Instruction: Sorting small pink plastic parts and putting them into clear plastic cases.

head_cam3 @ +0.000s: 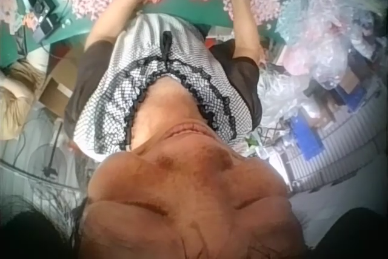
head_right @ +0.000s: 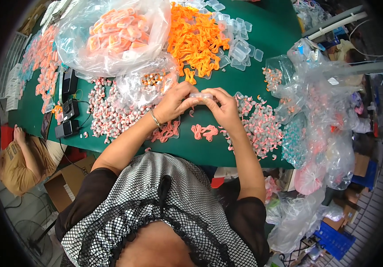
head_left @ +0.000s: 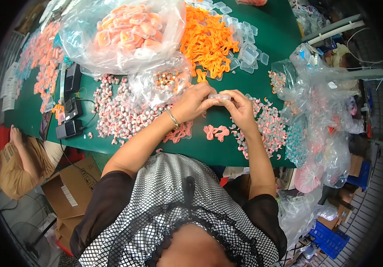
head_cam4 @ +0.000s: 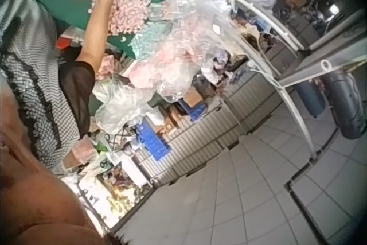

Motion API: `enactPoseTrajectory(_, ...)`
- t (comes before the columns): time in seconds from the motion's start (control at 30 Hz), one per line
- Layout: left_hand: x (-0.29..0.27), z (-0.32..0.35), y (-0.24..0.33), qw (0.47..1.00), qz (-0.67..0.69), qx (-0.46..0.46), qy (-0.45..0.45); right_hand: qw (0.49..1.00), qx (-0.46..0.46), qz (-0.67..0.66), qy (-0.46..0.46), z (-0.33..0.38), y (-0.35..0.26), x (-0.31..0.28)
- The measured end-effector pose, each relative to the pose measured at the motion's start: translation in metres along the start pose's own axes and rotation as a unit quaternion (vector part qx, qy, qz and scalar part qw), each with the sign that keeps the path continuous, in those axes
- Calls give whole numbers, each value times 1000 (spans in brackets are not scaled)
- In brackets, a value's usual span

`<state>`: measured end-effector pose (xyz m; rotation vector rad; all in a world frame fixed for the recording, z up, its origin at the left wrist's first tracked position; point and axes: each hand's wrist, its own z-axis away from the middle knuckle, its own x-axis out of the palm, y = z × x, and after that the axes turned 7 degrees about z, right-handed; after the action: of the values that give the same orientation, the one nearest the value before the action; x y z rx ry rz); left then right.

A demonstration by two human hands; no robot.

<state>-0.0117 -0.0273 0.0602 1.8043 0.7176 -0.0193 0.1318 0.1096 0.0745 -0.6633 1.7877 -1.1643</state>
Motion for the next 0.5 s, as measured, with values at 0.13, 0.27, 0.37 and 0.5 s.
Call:
enactPoseTrajectory(0.13,4,7,1,999,46,-23,17,999,-12,40,14,4,-8,6)
enactPoseTrajectory(0.27,-1,4,2,999,45,-7,28,998,-21,56,36,1,-8,12)
enactPoseTrajectory(0.37,-13,-4,-1,998,33,-31,32,998,-22,44,25,-21,-10,9)
enactPoseTrajectory(0.5,-45,-27,28,992,-89,30,79,973,-109,191,68,-71,21,-31)
